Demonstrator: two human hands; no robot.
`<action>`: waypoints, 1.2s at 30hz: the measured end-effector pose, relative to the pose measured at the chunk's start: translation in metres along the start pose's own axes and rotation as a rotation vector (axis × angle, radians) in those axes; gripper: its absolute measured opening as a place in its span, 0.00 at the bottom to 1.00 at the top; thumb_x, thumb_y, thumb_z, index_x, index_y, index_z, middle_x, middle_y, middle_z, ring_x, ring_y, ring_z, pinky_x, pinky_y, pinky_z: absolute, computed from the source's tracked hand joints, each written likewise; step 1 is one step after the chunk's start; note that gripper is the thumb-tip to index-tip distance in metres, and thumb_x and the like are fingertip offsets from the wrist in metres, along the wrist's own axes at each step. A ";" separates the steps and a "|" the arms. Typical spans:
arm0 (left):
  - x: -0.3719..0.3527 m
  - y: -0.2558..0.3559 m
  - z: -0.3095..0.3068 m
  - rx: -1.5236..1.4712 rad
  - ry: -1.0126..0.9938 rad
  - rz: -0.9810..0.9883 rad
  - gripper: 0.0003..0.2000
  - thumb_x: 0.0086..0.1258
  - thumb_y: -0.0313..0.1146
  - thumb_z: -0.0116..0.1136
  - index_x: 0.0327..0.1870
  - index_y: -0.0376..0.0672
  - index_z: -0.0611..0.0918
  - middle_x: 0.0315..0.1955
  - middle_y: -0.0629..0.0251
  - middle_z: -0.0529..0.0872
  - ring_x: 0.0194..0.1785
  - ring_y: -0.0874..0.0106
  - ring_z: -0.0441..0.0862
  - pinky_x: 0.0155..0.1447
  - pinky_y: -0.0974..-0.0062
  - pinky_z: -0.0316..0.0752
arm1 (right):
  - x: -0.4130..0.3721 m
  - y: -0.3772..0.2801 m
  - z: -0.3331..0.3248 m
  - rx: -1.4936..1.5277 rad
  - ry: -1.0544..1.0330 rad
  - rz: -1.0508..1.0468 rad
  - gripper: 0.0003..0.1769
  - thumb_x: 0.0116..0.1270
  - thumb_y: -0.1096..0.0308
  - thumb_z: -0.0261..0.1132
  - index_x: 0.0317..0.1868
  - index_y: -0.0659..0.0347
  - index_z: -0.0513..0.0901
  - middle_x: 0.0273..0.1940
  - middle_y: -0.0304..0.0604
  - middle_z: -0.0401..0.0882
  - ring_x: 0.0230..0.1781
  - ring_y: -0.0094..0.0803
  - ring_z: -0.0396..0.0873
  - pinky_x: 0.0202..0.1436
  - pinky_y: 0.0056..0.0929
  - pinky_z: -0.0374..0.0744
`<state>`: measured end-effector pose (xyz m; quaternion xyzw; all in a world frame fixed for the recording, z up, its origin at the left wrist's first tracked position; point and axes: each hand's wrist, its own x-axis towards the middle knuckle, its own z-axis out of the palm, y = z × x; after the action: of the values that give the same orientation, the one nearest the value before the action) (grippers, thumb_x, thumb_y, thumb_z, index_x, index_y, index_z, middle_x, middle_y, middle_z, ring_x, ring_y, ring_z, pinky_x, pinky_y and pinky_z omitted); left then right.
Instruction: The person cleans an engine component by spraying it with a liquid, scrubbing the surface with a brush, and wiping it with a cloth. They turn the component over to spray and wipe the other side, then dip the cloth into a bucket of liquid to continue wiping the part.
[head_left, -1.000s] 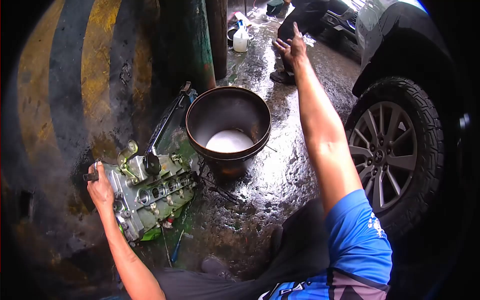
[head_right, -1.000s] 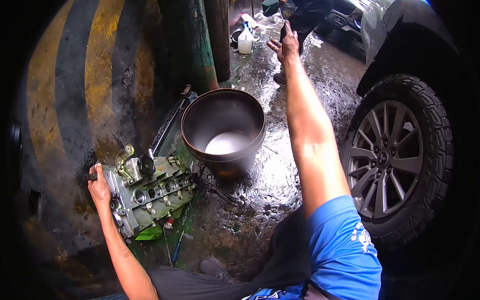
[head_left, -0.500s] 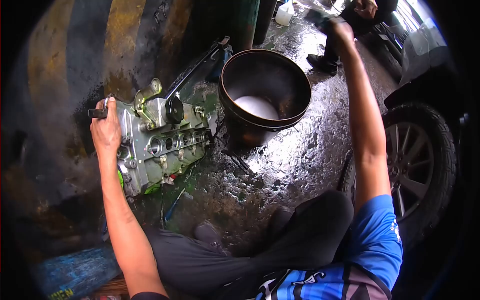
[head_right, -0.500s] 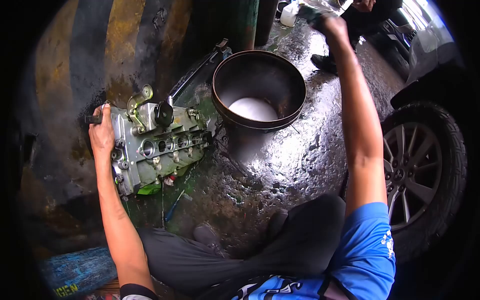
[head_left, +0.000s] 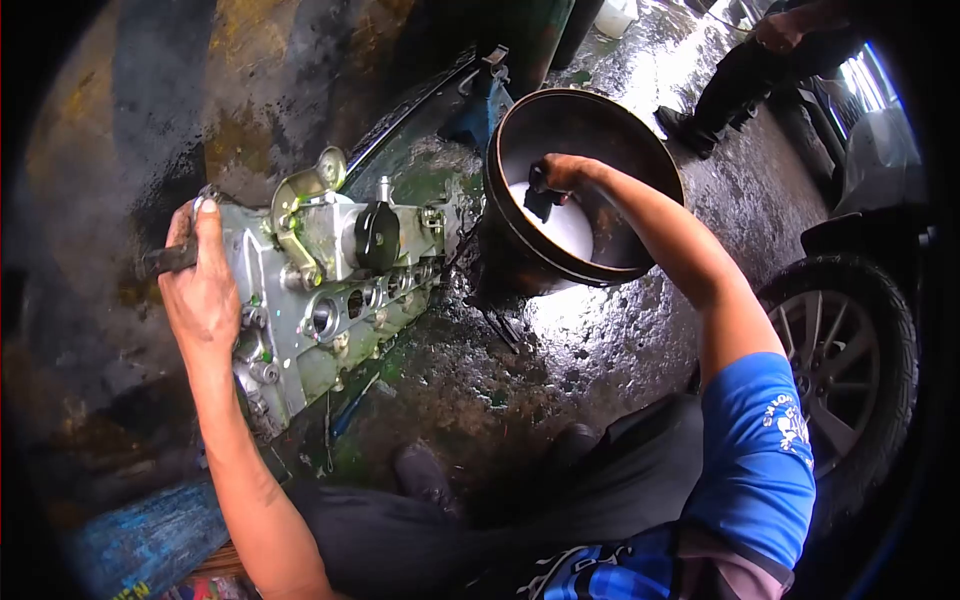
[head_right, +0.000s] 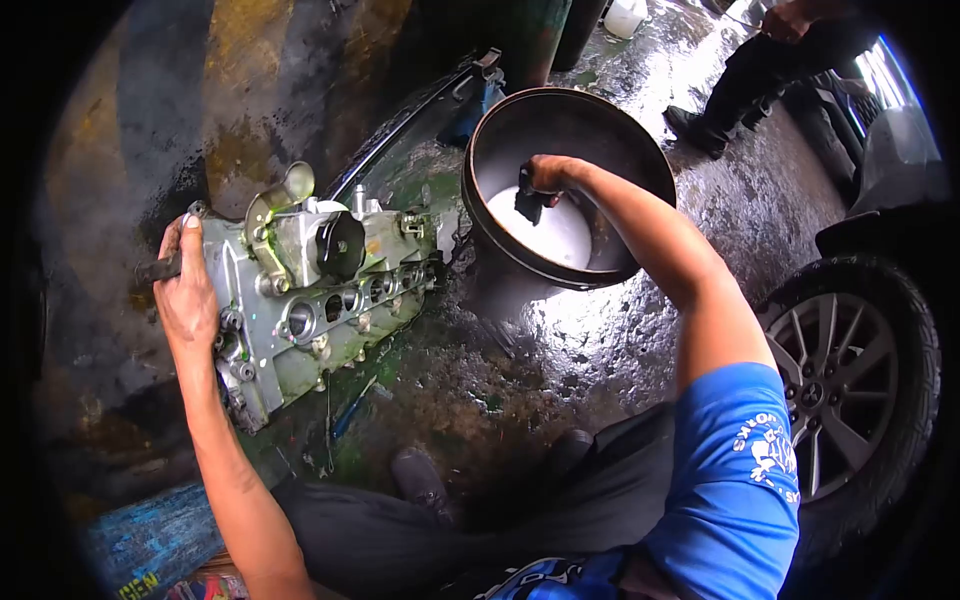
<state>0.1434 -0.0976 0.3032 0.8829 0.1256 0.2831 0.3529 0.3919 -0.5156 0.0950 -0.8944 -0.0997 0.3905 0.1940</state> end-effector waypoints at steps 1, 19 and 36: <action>0.000 0.001 0.001 -0.016 -0.012 0.002 0.19 0.79 0.42 0.50 0.52 0.30 0.79 0.39 0.55 0.85 0.45 0.69 0.79 0.54 0.71 0.72 | 0.009 0.005 0.000 -0.108 0.012 0.080 0.09 0.59 0.77 0.60 0.39 0.68 0.83 0.31 0.50 0.85 0.25 0.39 0.87 0.22 0.34 0.86; -0.016 -0.007 -0.006 -0.027 0.039 -0.147 0.18 0.79 0.39 0.51 0.51 0.28 0.79 0.41 0.59 0.84 0.47 0.72 0.77 0.57 0.74 0.71 | 0.042 0.023 0.115 -0.563 -0.387 -0.580 0.21 0.67 0.55 0.60 0.42 0.67 0.86 0.42 0.57 0.86 0.44 0.50 0.85 0.51 0.52 0.79; 0.032 -0.033 0.002 0.210 0.047 -0.172 0.26 0.69 0.53 0.52 0.39 0.32 0.82 0.30 0.40 0.84 0.41 0.46 0.84 0.50 0.56 0.74 | -0.173 -0.161 0.046 0.711 1.012 -0.836 0.28 0.69 0.62 0.68 0.65 0.63 0.74 0.55 0.48 0.81 0.54 0.31 0.79 0.61 0.29 0.76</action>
<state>0.1694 -0.0613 0.2924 0.8942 0.2379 0.2578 0.2782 0.2366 -0.4143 0.2491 -0.7357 -0.1977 -0.1667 0.6260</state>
